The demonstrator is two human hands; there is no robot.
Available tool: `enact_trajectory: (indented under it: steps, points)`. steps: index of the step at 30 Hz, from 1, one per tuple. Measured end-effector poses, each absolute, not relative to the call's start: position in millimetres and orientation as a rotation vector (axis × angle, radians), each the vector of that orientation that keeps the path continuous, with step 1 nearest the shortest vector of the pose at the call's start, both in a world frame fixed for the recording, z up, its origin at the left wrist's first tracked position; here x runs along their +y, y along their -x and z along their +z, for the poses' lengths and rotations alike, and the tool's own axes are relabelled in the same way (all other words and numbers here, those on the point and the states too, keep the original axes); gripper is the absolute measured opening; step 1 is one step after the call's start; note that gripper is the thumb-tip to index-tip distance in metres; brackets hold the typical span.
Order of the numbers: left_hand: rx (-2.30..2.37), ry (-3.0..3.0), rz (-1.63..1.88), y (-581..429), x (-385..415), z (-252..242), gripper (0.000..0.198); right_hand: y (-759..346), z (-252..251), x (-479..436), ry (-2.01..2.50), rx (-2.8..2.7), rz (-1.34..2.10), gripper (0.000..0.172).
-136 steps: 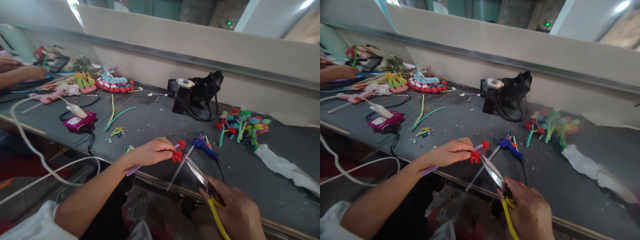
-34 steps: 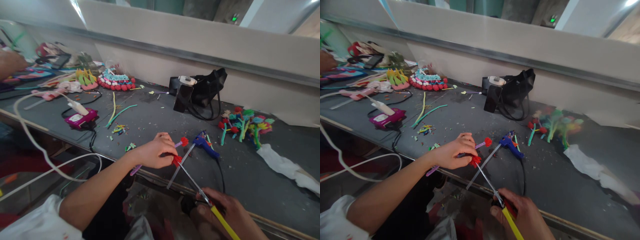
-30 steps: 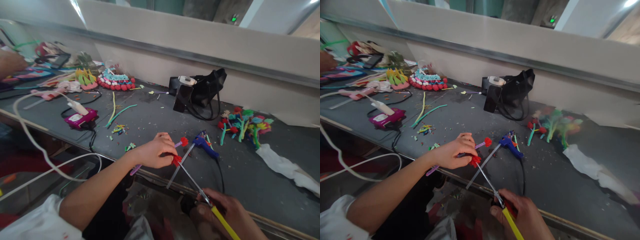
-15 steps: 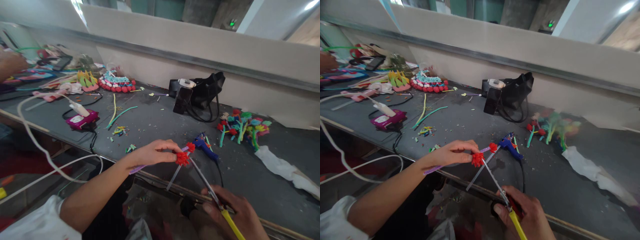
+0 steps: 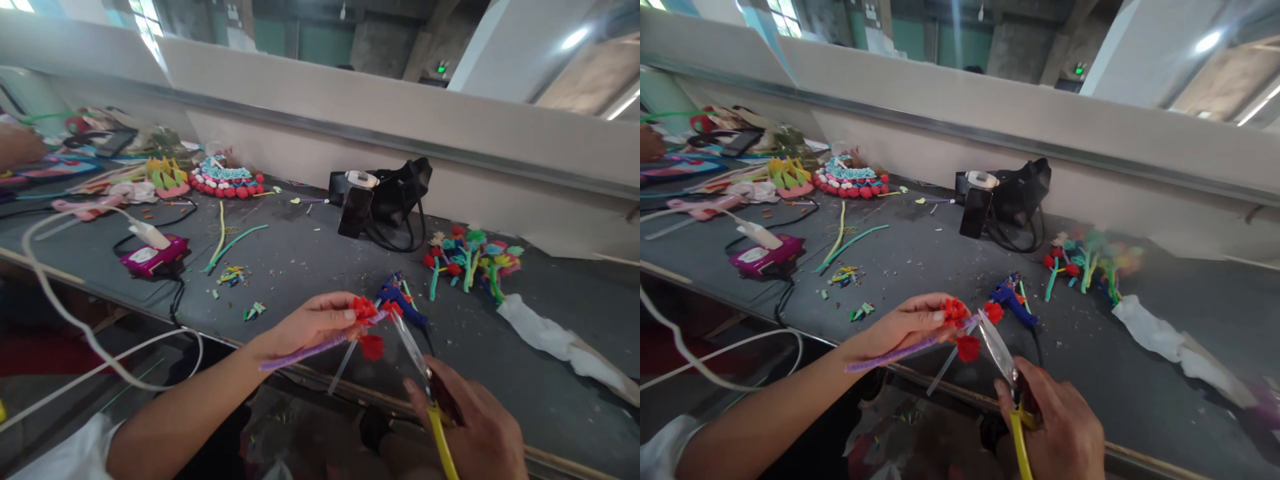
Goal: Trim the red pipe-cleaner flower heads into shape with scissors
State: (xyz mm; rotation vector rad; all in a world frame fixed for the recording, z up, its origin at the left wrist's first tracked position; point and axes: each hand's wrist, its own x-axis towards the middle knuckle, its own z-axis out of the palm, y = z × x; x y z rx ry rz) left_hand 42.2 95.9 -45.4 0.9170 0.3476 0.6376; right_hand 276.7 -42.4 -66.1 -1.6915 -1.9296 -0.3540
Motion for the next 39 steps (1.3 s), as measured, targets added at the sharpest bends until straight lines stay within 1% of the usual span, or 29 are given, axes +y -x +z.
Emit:
enact_trajectory:
  steps: [6, 10, 15, 21, 27, 30, 33, 36, 39]
  points:
    - [0.268, -0.845, 0.673, -48, 90, -45, 0.017, -276, -69, -43, 1.644, -2.021, -0.444, 0.028]
    - [0.293, -0.801, 0.682, -49, 88, -45, 0.018, -277, -73, -40, 1.569, -2.000, -0.505, 0.028]
    - [0.314, -0.791, 0.598, -48, 87, -49, 0.025, -275, -69, -38, 1.560, -2.002, -0.515, 0.029]
    - [0.368, -0.974, 0.540, -43, 88, -46, 0.035, -272, -70, -40, 1.630, -1.985, -0.462, 0.036]
    - [0.566, -1.318, 0.567, -37, 93, -36, 0.025, -277, -73, -42, 1.647, -1.991, -0.411, 0.034]
    - [0.637, -1.692, 0.666, -36, 95, -32, 0.020, -278, -76, -43, 1.669, -1.983, -0.228, 0.034]
    - [0.665, -2.023, 0.831, -36, 97, -32, 0.016, -273, -80, -48, 1.697, -1.906, 0.115, 0.035]
    - [0.607, -2.130, 1.003, -37, 98, -35, 0.019, -262, -79, -54, 1.694, -1.784, 0.366, 0.035]
    - [0.547, -2.211, 1.135, -37, 100, -37, 0.026, -253, -77, -56, 1.668, -1.767, 0.487, 0.033]
